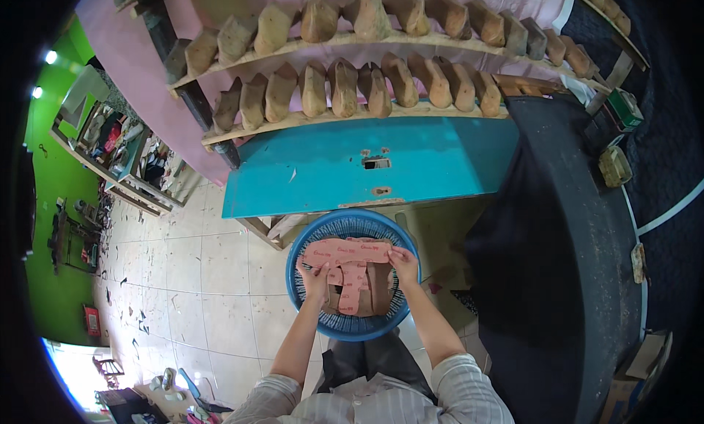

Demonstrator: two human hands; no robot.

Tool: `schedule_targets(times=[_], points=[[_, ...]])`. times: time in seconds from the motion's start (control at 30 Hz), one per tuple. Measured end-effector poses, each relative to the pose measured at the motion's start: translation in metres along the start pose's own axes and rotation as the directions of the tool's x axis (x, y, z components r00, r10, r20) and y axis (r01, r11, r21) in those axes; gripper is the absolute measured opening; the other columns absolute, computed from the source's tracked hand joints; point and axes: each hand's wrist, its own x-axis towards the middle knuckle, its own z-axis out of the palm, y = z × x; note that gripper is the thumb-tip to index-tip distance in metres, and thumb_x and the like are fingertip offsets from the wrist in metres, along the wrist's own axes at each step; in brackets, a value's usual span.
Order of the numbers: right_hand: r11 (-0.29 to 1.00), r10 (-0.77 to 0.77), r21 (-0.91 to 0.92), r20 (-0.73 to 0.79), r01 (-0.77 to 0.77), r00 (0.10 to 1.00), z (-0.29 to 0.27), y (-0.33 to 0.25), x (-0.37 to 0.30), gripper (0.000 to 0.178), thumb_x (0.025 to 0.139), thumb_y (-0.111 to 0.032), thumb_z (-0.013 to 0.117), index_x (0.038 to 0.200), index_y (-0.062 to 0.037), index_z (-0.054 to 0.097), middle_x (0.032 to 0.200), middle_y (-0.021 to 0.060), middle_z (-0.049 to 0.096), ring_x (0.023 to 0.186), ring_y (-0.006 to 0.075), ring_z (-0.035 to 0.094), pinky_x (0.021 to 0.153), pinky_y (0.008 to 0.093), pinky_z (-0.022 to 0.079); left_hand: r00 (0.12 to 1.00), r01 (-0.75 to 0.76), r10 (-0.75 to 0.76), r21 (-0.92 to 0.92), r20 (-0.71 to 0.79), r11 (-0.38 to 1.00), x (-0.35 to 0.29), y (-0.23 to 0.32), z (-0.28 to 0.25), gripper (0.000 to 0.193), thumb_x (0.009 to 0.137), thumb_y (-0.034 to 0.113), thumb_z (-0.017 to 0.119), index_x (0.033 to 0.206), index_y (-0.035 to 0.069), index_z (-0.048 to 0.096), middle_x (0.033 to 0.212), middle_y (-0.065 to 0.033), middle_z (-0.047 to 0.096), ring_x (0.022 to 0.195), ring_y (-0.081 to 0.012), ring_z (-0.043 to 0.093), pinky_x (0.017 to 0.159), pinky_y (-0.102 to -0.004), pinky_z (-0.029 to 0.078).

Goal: The person takes shoe soles from a box, applies adhesive onto them using a brush, and places the glued soles into a basket.

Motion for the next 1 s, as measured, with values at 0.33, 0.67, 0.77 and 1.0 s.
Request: schedule_targets(times=[0.33,0.67,0.77,1.0], points=[[0.537,-0.500,-0.661,0.250,0.524,0.829,-0.009,0.037,0.039,0.024,0.075,0.000,0.070,0.098,0.0022,0.064,0.095,0.0142,0.065,0.081,0.0201,0.067,0.072,0.0270,0.054,0.978,-0.208,0.117,0.743,0.173,0.636,0.040,-0.028,0.010,0.050,0.080,0.020,0.068,0.120,0.001,0.046,0.077,-0.0174,0.063,0.072,-0.0363,0.060,0.070,-0.0404,0.048],[0.109,-0.588,-0.788,0.440,0.606,0.678,0.009,0.009,0.012,0.019,0.076,-0.012,0.068,0.094,-0.0049,0.067,0.101,0.0139,0.061,0.096,0.0338,0.055,0.083,0.0399,0.045,0.877,-0.420,0.402,0.829,0.265,0.370,0.026,-0.011,0.008,0.042,0.085,0.030,0.060,0.114,0.001,0.055,0.094,-0.0195,0.060,0.090,-0.0373,0.054,0.081,-0.0437,0.045],[0.129,-0.583,-0.772,0.449,0.623,0.677,0.022,-0.024,-0.030,0.015,0.075,-0.013,0.070,0.088,-0.0056,0.067,0.095,0.0110,0.060,0.092,0.0315,0.055,0.080,0.0386,0.045,0.862,-0.423,0.431,0.848,0.267,0.321,-0.001,0.028,0.008,0.034,0.085,0.030,0.060,0.107,0.004,0.060,0.092,-0.0168,0.061,0.086,-0.0351,0.054,0.077,-0.0415,0.044],[0.081,-0.692,-0.731,0.448,0.678,0.566,0.052,-0.118,-0.143,0.014,0.073,-0.014,0.072,0.084,-0.0070,0.066,0.095,0.0089,0.060,0.091,0.0295,0.055,0.080,0.0379,0.045,0.682,-0.684,0.627,0.634,0.377,0.362,-0.092,0.145,0.029,0.010,0.081,0.018,0.064,0.082,0.008,0.066,0.078,-0.0095,0.056,0.073,-0.0292,0.050,0.068,-0.0393,0.042]])
